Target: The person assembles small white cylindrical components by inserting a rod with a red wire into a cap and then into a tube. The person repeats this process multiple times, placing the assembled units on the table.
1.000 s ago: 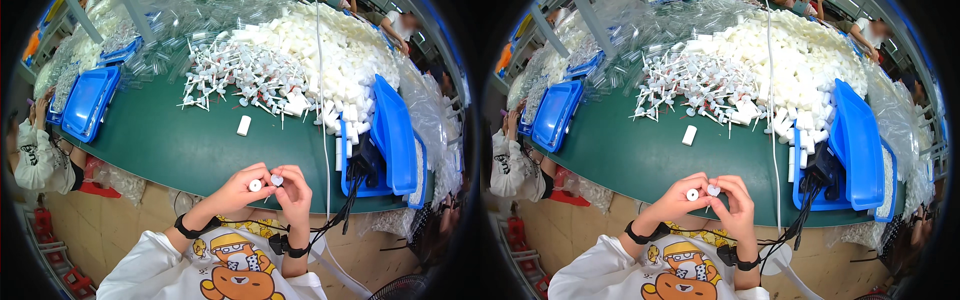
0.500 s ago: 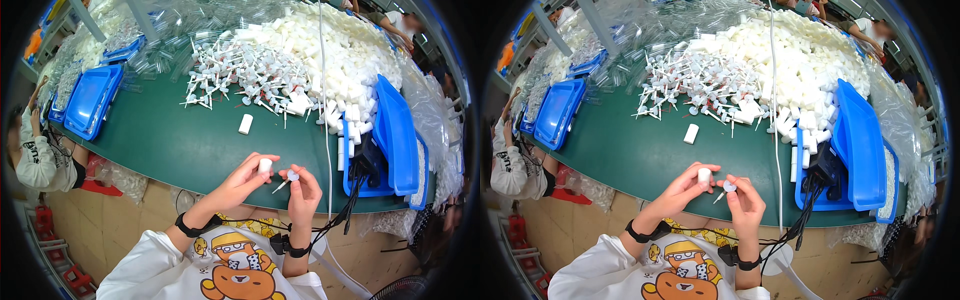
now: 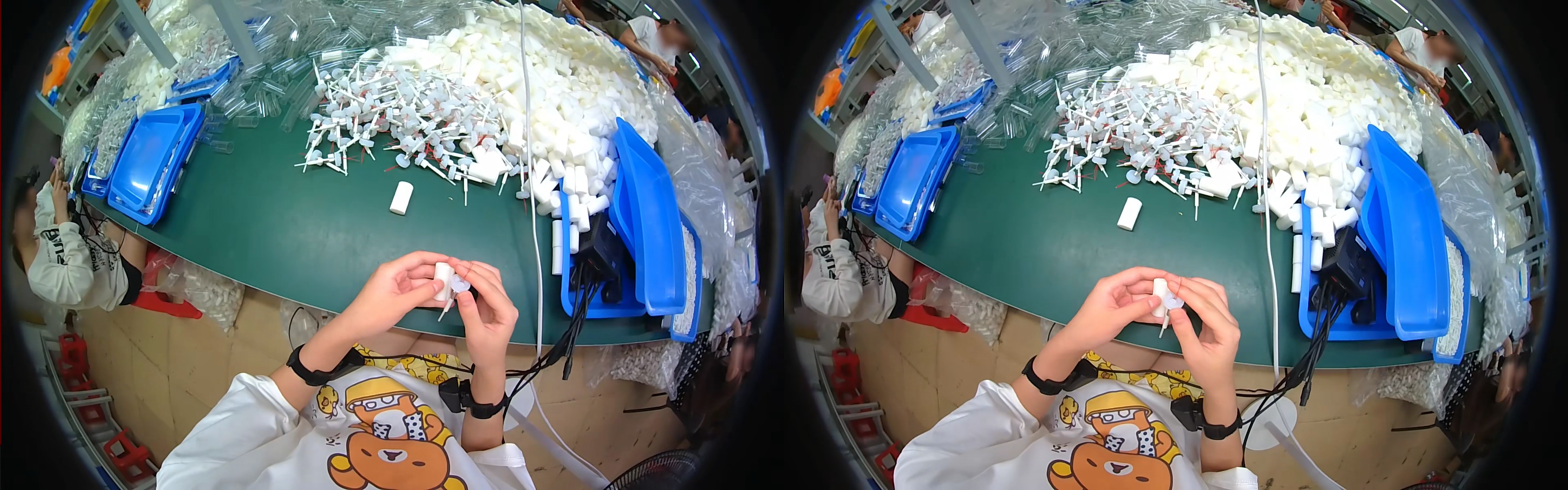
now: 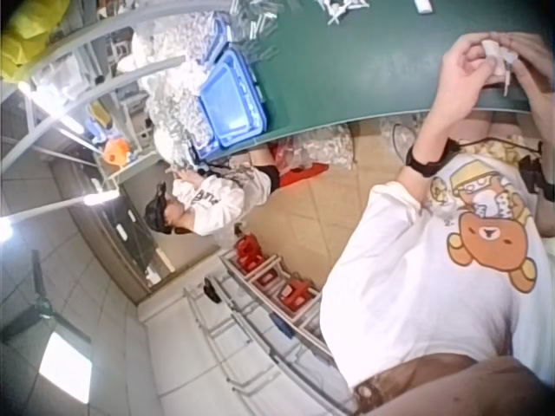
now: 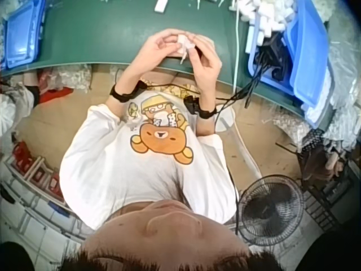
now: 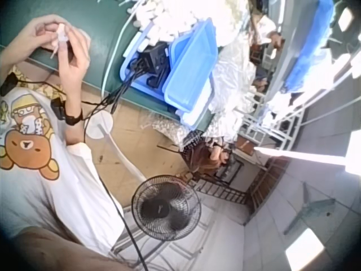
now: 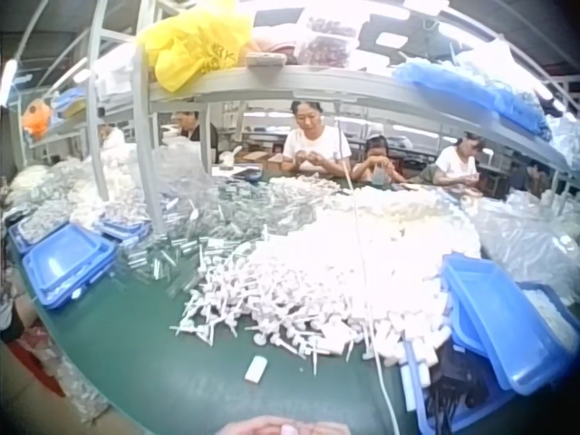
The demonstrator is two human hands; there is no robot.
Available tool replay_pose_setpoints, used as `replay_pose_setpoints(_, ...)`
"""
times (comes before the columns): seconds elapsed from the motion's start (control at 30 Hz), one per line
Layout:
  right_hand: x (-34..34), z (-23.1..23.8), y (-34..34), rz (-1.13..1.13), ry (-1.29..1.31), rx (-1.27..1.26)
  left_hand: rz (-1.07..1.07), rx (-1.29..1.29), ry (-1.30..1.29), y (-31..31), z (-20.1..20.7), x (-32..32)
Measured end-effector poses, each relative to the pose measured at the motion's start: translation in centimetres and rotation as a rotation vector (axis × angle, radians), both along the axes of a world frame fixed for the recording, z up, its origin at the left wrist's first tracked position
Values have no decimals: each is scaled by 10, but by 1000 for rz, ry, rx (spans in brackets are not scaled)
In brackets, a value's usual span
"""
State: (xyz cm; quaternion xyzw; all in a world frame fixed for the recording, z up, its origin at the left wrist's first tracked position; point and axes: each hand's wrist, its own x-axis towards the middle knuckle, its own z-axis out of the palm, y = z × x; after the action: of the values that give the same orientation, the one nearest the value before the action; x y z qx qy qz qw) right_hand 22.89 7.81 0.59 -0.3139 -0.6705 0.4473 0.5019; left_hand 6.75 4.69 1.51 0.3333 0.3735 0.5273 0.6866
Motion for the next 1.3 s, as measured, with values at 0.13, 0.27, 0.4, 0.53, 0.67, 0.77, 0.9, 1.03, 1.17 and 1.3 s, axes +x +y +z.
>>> replay_pose_setpoints(0.13,-2,1,-1,-35,-15,-20,4,-14,-6,0,-1,1)
replay_pose_setpoints(0.27,-3,-1,-3,-62,-24,-6,2,-5,-61,-1,-5,3)
replay_pose_setpoints(0.4,-4,1,-4,-91,-40,-25,-30,32,-65,-2,-4,2)
replay_pose_setpoints(0.53,-4,2,-5,-106,-71,-23,-78,46,-55,-3,-6,0)
replay_pose_setpoints(0.67,-3,0,-7,-116,-81,5,-91,70,-67,-5,-7,1)
replay_pose_setpoints(0.77,-4,-1,-8,-148,-97,44,-91,75,-52,-6,-6,1)
replay_pose_setpoints(0.9,-3,0,-10,-199,-103,99,-118,80,-108,-6,-3,2)
replay_pose_setpoints(1.03,-2,-1,-9,-193,-89,122,-156,67,-97,-5,-1,-2)
replay_pose_setpoints(1.17,-2,0,-8,-177,-106,163,-164,86,-83,-5,-5,-3)
replay_pose_setpoints(1.3,-1,-1,-7,-156,-81,145,-160,90,-55,-6,1,-3)
